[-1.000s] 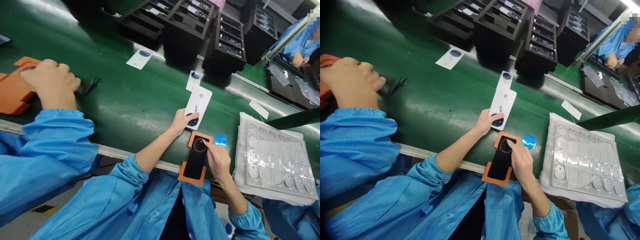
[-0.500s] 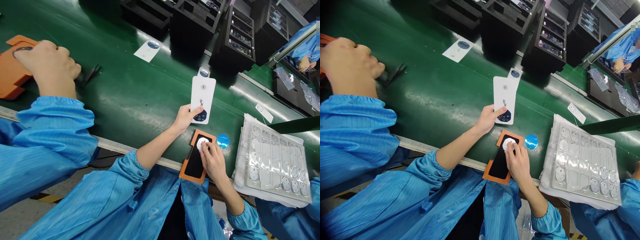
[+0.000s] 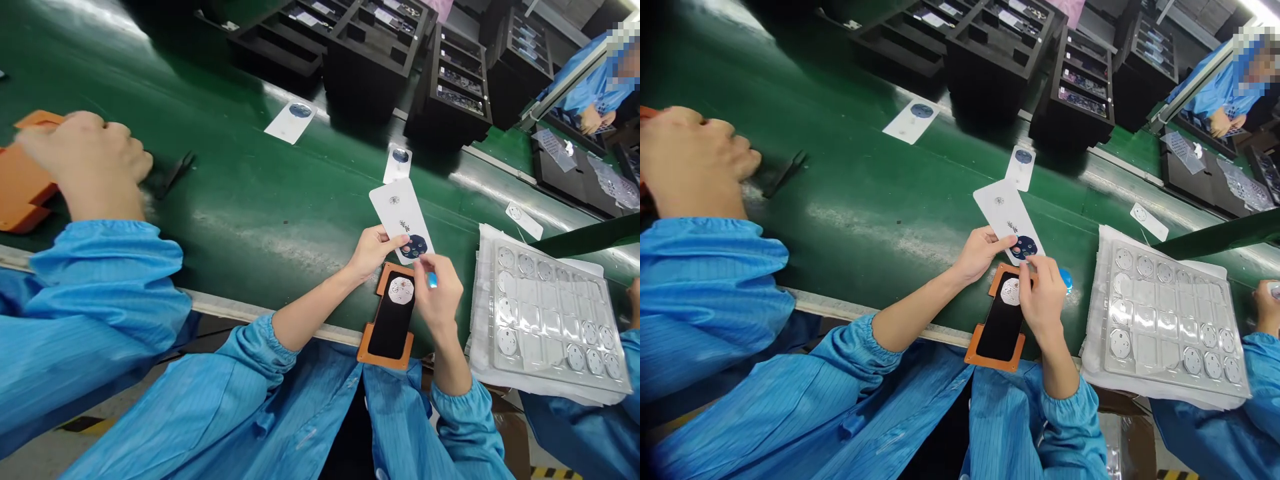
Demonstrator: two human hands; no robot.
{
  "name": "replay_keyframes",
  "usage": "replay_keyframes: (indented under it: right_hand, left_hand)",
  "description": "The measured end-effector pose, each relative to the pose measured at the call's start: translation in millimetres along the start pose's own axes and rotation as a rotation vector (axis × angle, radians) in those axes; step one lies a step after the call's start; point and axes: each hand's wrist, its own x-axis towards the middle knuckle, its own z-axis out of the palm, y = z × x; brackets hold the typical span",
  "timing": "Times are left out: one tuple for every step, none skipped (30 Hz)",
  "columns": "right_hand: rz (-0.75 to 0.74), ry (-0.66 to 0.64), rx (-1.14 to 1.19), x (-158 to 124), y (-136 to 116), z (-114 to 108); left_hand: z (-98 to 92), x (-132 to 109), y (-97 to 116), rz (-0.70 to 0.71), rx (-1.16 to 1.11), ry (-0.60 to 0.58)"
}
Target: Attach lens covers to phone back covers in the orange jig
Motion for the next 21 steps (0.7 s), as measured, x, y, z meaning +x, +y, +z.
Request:
replay_keyframes:
  right_hand:
    - [0.043, 0.042, 0.005, 7.5, 0.2, 5.9]
    - [0.082, 0.078, 0.02, 13.7, 1.4, 11.9]
    - [0.117, 0.11, 0.049, 18.4, 3.3, 17.4]
    - [0.148, 0.137, 0.088, 21.6, 5.5, 22.2]
    - [0.175, 0.16, 0.131, 23.4, 7.7, 25.9]
    - [0.202, 0.179, 0.172, 24.1, 9.6, 28.6]
    - [0.226, 0.191, 0.207, 23.9, 11.1, 30.1]
    - [0.248, 0.195, 0.235, 23.2, 12.1, 30.8]
    - [0.265, 0.194, 0.257, 22.3, 12.8, 31.0]
    - [0.278, 0.191, 0.275, 21.4, 13.2, 30.8]
    - [0.286, 0.188, 0.289, 20.6, 13.5, 30.5]
    - [0.291, 0.185, 0.302, 20.1, 13.6, 30.4]
    - [0.293, 0.183, 0.314, 19.8, 13.7, 30.3]
    - [0.294, 0.182, 0.325, 19.8, 13.7, 30.4]
    - [0.293, 0.182, 0.332, 19.9, 13.6, 30.6]
    - [0.293, 0.183, 0.335, 20.1, 13.5, 30.7]
    - [0.293, 0.184, 0.334, 20.5, 13.1, 30.7]
    - [0.294, 0.187, 0.33, 20.8, 12.7, 30.7]
    - [0.295, 0.191, 0.326, 21.1, 12.3, 30.6]
    - [0.296, 0.197, 0.327, 21.3, 11.9, 30.6]
    - [0.295, 0.203, 0.335, 21.4, 11.7, 30.6]
  left_hand:
    - [2.1, -2.2, -1.0, 0.021, 0.04, -0.009]
    - [3.9, -4.5, -2.1, 0.052, 0.089, -0.015]
    - [5.3, -6.9, -3.1, 0.094, 0.144, -0.02]
    - [6.2, -9.2, -4.2, 0.141, 0.203, -0.029]
    - [6.9, -11.4, -5.3, 0.185, 0.258, -0.043]
    - [7.2, -13.4, -6.6, 0.219, 0.303, -0.06]
    - [7.3, -15.0, -7.9, 0.244, 0.335, -0.075]
    - [7.3, -16.3, -9.3, 0.262, 0.36, -0.085]
    - [7.2, -17.1, -10.7, 0.275, 0.379, -0.09]
    - [6.9, -17.7, -12.1, 0.284, 0.395, -0.093]
    - [6.6, -18.0, -13.3, 0.293, 0.41, -0.095]
    - [6.2, -18.2, -14.4, 0.304, 0.427, -0.098]
    - [5.8, -18.3, -15.3, 0.316, 0.444, -0.102]
    - [5.3, -18.3, -16.0, 0.329, 0.462, -0.105]
    - [4.9, -18.4, -16.6, 0.345, 0.483, -0.104]
    - [4.5, -18.4, -17.0, 0.363, 0.505, -0.102]
    - [4.2, -18.5, -17.3, 0.384, 0.526, -0.098]
    - [4.1, -18.5, -17.5, 0.412, 0.545, -0.094]
    - [4.1, -18.4, -17.7, 0.445, 0.56, -0.093]
    - [4.2, -18.3, -17.8, 0.481, 0.571, -0.096]
    - [4.4, -18.3, -18.0, 0.517, 0.58, -0.103]
